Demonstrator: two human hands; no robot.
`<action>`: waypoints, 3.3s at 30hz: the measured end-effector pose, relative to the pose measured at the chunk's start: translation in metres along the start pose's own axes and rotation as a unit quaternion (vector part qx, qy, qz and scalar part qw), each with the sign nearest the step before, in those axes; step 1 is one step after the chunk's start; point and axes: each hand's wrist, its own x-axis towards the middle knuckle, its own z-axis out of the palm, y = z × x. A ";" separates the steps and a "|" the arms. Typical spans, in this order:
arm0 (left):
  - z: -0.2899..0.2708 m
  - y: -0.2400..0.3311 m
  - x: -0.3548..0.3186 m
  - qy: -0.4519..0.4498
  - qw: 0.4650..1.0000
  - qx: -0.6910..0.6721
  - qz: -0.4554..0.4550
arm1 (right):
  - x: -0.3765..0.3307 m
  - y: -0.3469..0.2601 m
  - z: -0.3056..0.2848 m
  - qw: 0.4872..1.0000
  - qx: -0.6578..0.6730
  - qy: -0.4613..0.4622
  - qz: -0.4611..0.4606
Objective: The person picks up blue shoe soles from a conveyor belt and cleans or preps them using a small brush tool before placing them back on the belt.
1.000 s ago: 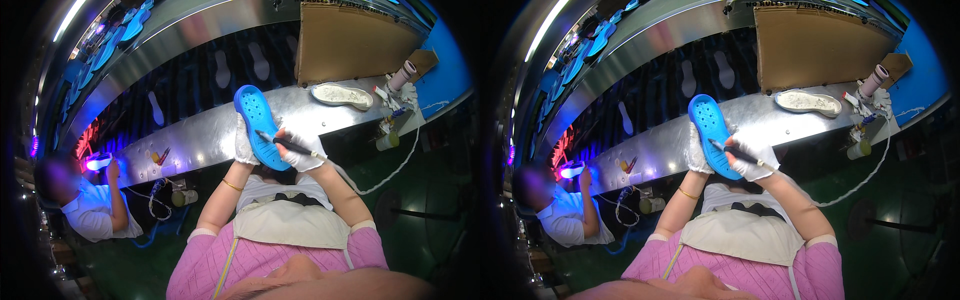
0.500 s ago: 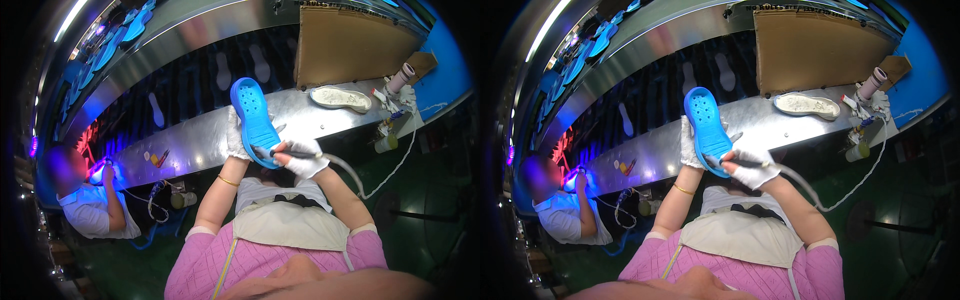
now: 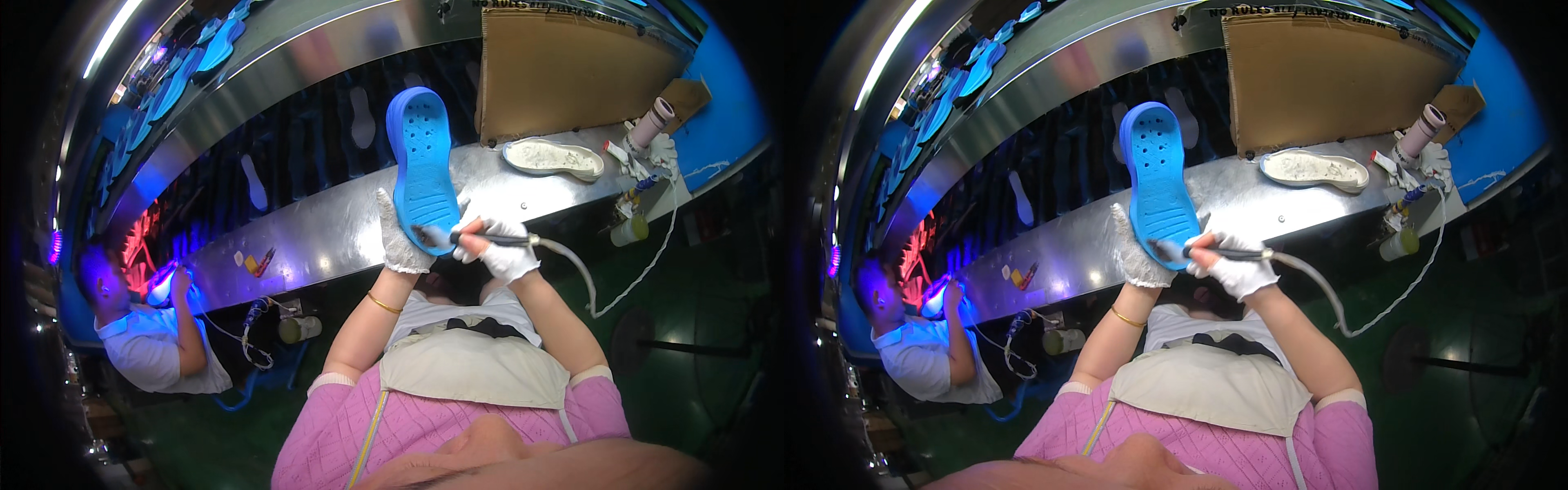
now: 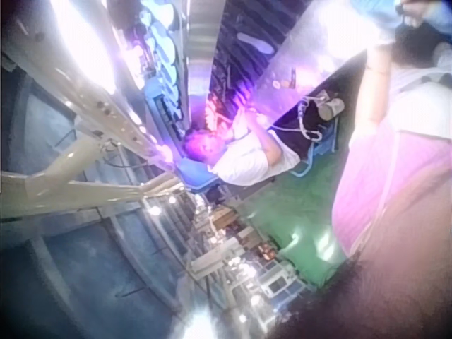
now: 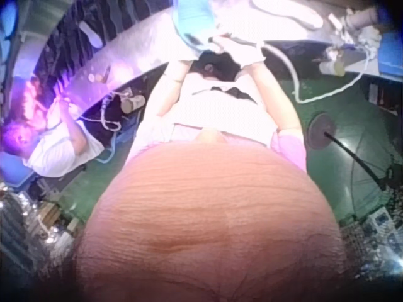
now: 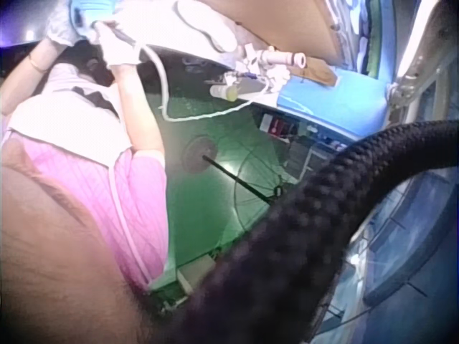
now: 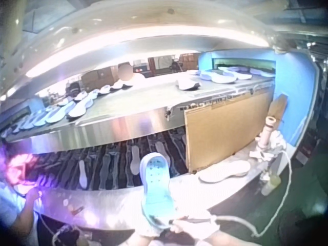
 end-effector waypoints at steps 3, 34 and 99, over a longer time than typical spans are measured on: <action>0.010 0.001 -0.002 0.046 0.998 0.035 0.039 | 0.003 0.014 -0.005 0.998 -0.007 0.051 -0.021; 0.043 0.038 0.019 0.055 0.992 0.098 -0.058 | 0.003 -0.020 -0.006 0.998 -0.033 -0.027 -0.056; 0.015 0.007 -0.030 -0.001 0.991 0.009 -0.136 | 0.071 -0.033 -0.049 0.961 -0.123 0.198 -0.146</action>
